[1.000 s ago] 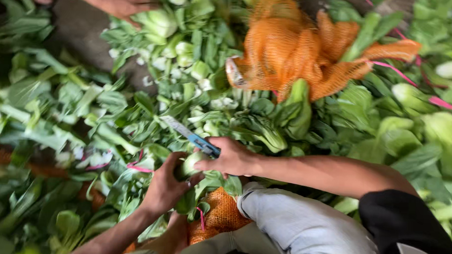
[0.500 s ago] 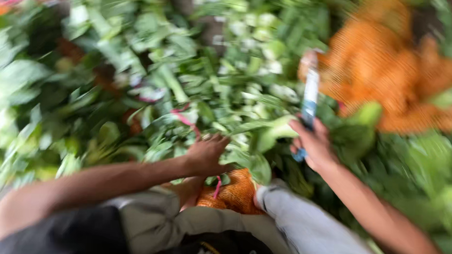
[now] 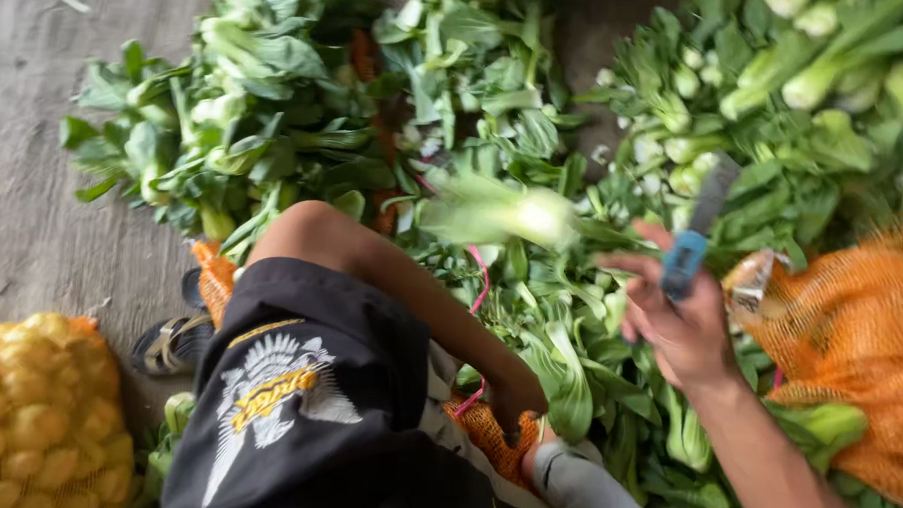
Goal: The person sits on the floor surrounded by piles of bok choy and uses a utility knife to trim the base of the stems. They pick up individual heads, cut away the root end, and toss the trimmed vegetable aside, repeating this process continuously.
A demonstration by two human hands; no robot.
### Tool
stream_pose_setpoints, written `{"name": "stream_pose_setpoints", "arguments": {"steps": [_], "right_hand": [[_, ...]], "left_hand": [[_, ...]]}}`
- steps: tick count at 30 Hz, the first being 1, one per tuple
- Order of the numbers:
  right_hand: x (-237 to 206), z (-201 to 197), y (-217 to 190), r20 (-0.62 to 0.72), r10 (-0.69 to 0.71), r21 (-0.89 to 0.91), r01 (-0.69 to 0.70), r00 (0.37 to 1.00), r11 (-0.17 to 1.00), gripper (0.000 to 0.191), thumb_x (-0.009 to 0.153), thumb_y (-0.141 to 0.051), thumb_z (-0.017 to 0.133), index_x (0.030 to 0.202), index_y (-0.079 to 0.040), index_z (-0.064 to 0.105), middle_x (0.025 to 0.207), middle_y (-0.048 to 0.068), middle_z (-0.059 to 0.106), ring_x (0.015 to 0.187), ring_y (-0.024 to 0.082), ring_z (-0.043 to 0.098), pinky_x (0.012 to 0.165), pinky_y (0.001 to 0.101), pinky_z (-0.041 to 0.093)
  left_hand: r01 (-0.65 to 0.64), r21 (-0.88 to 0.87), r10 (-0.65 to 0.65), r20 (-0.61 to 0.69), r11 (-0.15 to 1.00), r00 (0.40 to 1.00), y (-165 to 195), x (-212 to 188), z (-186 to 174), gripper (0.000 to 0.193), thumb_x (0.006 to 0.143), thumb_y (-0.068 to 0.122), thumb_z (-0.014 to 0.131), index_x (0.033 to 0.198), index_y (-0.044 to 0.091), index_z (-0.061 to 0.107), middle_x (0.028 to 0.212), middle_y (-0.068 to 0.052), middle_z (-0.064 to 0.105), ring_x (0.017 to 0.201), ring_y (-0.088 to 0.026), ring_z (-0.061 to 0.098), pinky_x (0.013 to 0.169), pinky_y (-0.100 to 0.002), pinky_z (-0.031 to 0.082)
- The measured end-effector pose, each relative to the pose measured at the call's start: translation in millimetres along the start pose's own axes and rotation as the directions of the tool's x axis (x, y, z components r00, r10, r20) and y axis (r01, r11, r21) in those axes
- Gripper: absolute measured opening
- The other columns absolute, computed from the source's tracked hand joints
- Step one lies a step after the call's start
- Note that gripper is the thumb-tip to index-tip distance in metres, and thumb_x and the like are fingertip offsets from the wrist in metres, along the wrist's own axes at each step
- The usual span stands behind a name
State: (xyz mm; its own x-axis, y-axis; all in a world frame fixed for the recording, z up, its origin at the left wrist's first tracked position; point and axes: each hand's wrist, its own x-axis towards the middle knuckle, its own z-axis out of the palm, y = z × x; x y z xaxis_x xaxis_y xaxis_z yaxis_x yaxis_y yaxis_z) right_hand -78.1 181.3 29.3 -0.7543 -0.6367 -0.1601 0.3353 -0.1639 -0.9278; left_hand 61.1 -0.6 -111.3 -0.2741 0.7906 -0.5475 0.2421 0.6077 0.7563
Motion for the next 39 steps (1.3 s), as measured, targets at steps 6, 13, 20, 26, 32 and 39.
{"name": "stream_pose_setpoints", "arguments": {"steps": [6, 13, 20, 26, 32, 39], "right_hand": [[27.0, -6.5, -2.3, -0.321, 0.197, -0.012, -0.212, 0.926, 0.977, 0.035, 0.099, -0.029, 0.064, 0.126, -0.009, 0.054, 0.100, 0.007, 0.068, 0.049, 0.004, 0.039, 0.048, 0.0273, 0.040], [-53.7, -90.9, 54.1, -0.559, 0.483, -0.088, -0.628, 0.674, 0.773, 0.021, 0.098, -0.028, 0.059, 0.109, -0.010, 0.056, 0.089, 0.008, 0.063, 0.047, 0.013, 0.048, 0.040, 0.0364, 0.045], [-111.0, -116.2, 69.9, -0.474, 0.632, -0.285, -0.786, 0.613, 0.548, 0.027, 0.098, -0.031, 0.059, 0.107, -0.006, 0.061, 0.082, 0.008, 0.065, 0.047, 0.016, 0.055, 0.044, 0.0340, 0.046], [-137.1, -131.0, 55.8, -0.536, 0.506, -0.188, -0.679, 0.676, 0.710, 0.025, 0.099, -0.029, 0.061, 0.104, -0.004, 0.060, 0.081, 0.006, 0.064, 0.052, 0.013, 0.056, 0.049, 0.0314, 0.045], [-157.1, -136.6, 50.0, -0.672, 0.332, 0.107, -0.356, 0.662, 0.928, 0.025, 0.102, -0.026, 0.058, 0.115, -0.005, 0.063, 0.081, 0.006, 0.061, 0.053, 0.013, 0.055, 0.055, 0.0320, 0.052], [-181.7, -144.7, 54.8, -0.751, 0.272, 0.199, -0.187, 0.601, 0.962, 0.022, 0.103, -0.023, 0.059, 0.115, -0.005, 0.063, 0.081, 0.006, 0.060, 0.053, 0.015, 0.053, 0.061, 0.0367, 0.054]], "left_hand": [[0.013, 0.029, -0.015, 0.038, 0.999, 0.999, -7.4, 11.5, 13.3, 0.065, 0.077, 0.050, 0.075, 0.126, 0.010, 0.063, 0.119, -0.019, 0.070, 0.111, -0.039, 0.067, 0.093, -0.049, 0.053], [0.091, 0.032, -0.085, -0.165, 0.995, 0.983, -34.6, -31.5, 24.2, 0.060, 0.082, 0.046, 0.074, 0.128, 0.011, 0.061, 0.119, -0.018, 0.065, 0.112, -0.039, 0.064, 0.091, -0.053, 0.052], [0.094, 0.146, -0.100, 0.032, 0.985, 0.994, -5.4, -55.2, 8.0, 0.053, 0.089, 0.044, 0.072, 0.129, 0.012, 0.057, 0.118, -0.015, 0.065, 0.110, -0.038, 0.065, 0.091, -0.053, 0.051], [0.247, -0.032, -0.241, -0.373, 0.968, 0.896, -34.1, 4.6, -90.2, 0.023, 0.102, 0.027, 0.049, 0.116, 0.016, 0.063, 0.093, -0.012, 0.069, 0.064, -0.027, 0.072, 0.054, -0.042, 0.059], [-0.102, 0.051, 0.070, -0.979, 0.994, 0.192, -69.9, 183.6, -232.7, 0.014, 0.096, 0.018, 0.064, 0.109, 0.015, 0.069, 0.101, -0.009, 0.074, 0.092, -0.031, 0.071, 0.077, -0.043, 0.057], [0.438, 0.115, -0.190, -0.783, 0.892, 0.592, 21.2, 283.6, -147.7, 0.069, 0.089, 0.044, 0.061, 0.149, 0.018, 0.040, 0.161, -0.012, 0.035, 0.151, -0.035, 0.025, 0.115, -0.075, 0.020]]}}
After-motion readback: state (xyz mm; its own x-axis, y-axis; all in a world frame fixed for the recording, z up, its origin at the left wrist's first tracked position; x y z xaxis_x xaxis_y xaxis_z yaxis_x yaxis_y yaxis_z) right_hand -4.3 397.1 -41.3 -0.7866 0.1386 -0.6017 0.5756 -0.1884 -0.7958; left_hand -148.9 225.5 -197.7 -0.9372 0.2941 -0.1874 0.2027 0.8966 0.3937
